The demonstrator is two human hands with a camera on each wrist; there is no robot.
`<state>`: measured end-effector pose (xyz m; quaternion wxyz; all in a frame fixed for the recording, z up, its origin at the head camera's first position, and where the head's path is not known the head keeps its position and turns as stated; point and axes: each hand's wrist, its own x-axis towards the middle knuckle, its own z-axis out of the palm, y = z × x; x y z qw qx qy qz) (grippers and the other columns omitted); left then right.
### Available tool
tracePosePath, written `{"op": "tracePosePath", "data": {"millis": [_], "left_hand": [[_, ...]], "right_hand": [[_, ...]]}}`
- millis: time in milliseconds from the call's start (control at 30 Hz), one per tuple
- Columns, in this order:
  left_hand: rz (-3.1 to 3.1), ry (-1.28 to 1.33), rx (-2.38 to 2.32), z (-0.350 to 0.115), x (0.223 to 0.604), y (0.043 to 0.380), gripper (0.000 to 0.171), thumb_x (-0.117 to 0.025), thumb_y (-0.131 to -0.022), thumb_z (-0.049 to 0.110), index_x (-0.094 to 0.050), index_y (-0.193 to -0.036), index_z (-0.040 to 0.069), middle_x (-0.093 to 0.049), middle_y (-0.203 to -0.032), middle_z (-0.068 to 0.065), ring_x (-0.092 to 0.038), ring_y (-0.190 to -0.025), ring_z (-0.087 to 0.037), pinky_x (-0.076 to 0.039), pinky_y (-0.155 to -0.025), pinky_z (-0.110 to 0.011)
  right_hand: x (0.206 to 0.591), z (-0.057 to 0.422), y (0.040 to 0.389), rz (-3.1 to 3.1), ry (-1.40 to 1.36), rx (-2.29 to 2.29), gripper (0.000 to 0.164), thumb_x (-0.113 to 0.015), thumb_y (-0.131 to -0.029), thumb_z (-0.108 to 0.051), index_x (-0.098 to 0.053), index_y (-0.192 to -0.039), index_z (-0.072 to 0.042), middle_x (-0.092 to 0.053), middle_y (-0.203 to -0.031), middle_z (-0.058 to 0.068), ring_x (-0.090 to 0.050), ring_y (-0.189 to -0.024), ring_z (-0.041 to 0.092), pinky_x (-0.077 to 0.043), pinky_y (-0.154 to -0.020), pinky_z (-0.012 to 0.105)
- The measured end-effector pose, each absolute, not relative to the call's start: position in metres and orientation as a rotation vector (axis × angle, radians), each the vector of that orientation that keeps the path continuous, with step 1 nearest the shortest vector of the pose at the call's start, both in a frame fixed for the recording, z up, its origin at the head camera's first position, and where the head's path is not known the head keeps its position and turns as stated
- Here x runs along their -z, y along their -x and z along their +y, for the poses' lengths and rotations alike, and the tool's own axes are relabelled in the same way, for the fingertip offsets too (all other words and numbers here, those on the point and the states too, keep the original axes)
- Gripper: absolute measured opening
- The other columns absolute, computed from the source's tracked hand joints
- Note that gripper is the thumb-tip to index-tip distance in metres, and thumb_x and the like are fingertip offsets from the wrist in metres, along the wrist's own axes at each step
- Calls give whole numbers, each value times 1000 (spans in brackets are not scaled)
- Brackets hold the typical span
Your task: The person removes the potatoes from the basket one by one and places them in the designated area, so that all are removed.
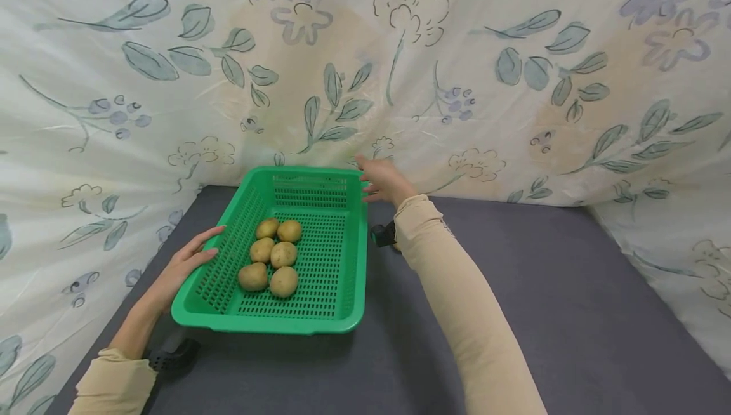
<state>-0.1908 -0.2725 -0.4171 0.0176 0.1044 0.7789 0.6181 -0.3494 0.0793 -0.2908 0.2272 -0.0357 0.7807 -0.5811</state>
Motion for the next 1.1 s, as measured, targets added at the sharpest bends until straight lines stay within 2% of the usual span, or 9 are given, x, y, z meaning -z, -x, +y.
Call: {"op": "tracePosePath", "data": {"millis": [133,267,367,567,900,1100], "left_hand": [[2439,-321,-1907,-271,416,191,53,-40,-104,27,-23,-152,9,-2,-156,-20,-17,-136,-45,-43,-91,-40],[2432,-330,-1918,-270,416,192,53,-40,-105,25,-23,-152,7,-2,-156,-20,-12,-137,-46,-36,-96,-56],[2423,-341,-1929,-268,417,191,53,-40,-105,24,-23,-151,6,-1,-156,-20,-8,-138,-46,-30,-98,-62],[2425,-348,-1936,-268,416,190,52,-39,-105,22,-23,-151,6,-3,-156,-19,-14,-137,-46,-32,-97,-61],[2424,-335,-1943,-271,416,189,52,-41,-104,21,-23,-151,5,-2,-157,-19,0,-140,-44,-23,-101,-66],[2420,-341,-1945,-271,417,189,52,-40,-104,21,-23,-151,6,-2,-156,-20,-6,-138,-46,-26,-99,-65]], "right_hand": [[293,73,348,2123,129,1613,58,-36,-104,-40,-30,-149,-4,-29,-148,21,-34,-132,40,-44,-96,46],[297,67,347,2109,141,1615,57,-36,-104,-40,-30,-149,-4,-30,-148,22,-33,-132,40,-44,-96,47],[300,63,346,2105,142,1605,57,-34,-104,-41,-30,-149,-5,-31,-147,21,-34,-132,40,-43,-96,47],[306,52,345,2100,132,1599,58,-34,-103,-43,-33,-148,-6,-35,-145,19,-38,-129,38,-45,-94,46],[318,30,344,2077,127,1592,57,-36,-103,-42,-34,-148,-8,-37,-143,18,-38,-129,37,-45,-94,47],[324,20,339,2048,92,1649,55,-40,-102,-41,-37,-146,-6,-36,-144,20,-37,-130,38,-44,-95,49]]}}
